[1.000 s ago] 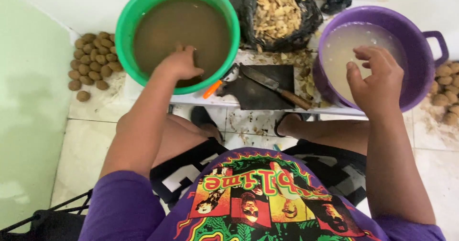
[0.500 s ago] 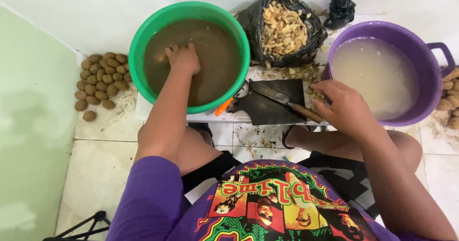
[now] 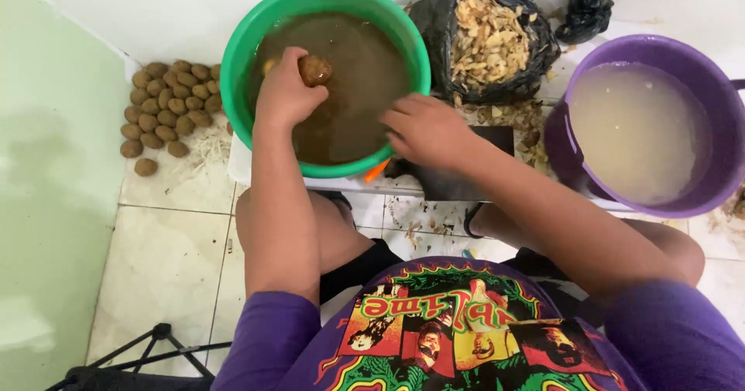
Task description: Slicing, washing, and peeling small potatoes using a knife and a small peeler while sitting on the floor.
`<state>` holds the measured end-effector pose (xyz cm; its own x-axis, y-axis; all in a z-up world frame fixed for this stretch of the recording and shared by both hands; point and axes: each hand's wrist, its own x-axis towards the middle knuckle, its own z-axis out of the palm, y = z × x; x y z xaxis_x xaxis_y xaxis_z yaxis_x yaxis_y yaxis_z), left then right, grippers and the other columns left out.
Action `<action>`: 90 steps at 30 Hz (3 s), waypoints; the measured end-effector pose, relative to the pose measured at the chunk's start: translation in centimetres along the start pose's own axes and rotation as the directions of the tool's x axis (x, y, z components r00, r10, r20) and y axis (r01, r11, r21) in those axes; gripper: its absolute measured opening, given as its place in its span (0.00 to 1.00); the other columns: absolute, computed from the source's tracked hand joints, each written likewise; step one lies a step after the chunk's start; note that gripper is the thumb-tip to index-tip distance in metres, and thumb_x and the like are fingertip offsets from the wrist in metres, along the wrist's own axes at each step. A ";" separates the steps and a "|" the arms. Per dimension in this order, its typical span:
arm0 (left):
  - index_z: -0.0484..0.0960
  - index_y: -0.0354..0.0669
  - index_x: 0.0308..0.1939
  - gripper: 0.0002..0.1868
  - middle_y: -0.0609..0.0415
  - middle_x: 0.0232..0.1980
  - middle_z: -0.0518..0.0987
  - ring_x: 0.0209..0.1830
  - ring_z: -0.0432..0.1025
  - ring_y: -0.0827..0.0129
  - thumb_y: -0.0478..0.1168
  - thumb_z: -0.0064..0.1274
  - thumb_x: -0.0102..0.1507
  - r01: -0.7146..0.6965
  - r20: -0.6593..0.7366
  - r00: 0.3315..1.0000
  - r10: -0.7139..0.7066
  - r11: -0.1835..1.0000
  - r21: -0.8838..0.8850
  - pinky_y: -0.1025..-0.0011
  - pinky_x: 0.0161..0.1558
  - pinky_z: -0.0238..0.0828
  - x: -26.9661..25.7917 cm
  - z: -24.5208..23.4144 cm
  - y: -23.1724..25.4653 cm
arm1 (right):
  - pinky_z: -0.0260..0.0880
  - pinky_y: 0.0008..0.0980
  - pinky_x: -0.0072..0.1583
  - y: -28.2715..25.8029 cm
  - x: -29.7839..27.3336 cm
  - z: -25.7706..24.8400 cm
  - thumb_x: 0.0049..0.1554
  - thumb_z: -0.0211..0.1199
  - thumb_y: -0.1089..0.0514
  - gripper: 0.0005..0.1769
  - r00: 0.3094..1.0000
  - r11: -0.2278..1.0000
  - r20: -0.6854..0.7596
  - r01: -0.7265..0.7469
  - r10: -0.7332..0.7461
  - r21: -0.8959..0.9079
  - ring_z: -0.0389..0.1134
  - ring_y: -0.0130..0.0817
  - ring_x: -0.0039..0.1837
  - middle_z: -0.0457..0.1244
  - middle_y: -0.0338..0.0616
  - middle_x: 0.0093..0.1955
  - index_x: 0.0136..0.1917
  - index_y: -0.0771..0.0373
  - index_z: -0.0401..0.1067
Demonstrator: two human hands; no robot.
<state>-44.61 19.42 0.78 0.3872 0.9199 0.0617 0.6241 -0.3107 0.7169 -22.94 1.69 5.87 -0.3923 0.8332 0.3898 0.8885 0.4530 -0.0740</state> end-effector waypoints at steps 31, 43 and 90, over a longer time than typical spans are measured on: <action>0.69 0.46 0.57 0.33 0.50 0.47 0.83 0.42 0.78 0.56 0.45 0.68 0.52 0.001 -0.138 0.990 0.010 0.997 0.082 0.59 0.42 0.74 2.0 -3.1 -3.3 | 0.67 0.55 0.62 0.1 11.7 20.1 0.54 0.58 0.52 0.27 0.802 0.999 0.597 -0.036 0.036 -0.012 0.57 0.58 0.72 0.58 0.52 0.73 0.68 0.46 0.72; 0.68 0.45 0.60 0.34 0.45 0.48 0.82 0.41 0.78 0.51 0.36 0.61 0.50 -0.002 -0.048 0.999 0.002 1.000 0.005 0.59 0.41 0.75 2.1 -3.5 -3.0 | 0.68 0.58 0.44 1.8 11.5 12.0 0.57 0.56 0.60 0.11 0.845 0.981 0.525 -0.172 0.099 0.092 0.69 0.65 0.43 0.68 0.61 0.41 0.53 0.64 0.68; 0.69 0.33 0.61 0.38 0.32 0.65 0.71 0.67 0.68 0.38 0.42 0.63 0.49 -0.008 0.357 0.933 -0.041 0.991 0.134 0.50 0.63 0.70 2.2 -0.7 -0.5 | 0.74 0.41 0.45 5.9 4.5 8.6 0.62 0.62 0.52 0.06 0.936 0.912 -0.150 -0.346 0.318 -0.222 0.72 0.42 0.43 0.63 0.37 0.39 0.52 0.51 0.73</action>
<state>-44.56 21.82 1.07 0.5781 0.7859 -0.2196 0.7063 -0.3471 0.6170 -21.52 10.83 -0.75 -0.0488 0.8766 0.4788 0.9985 0.0548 0.0014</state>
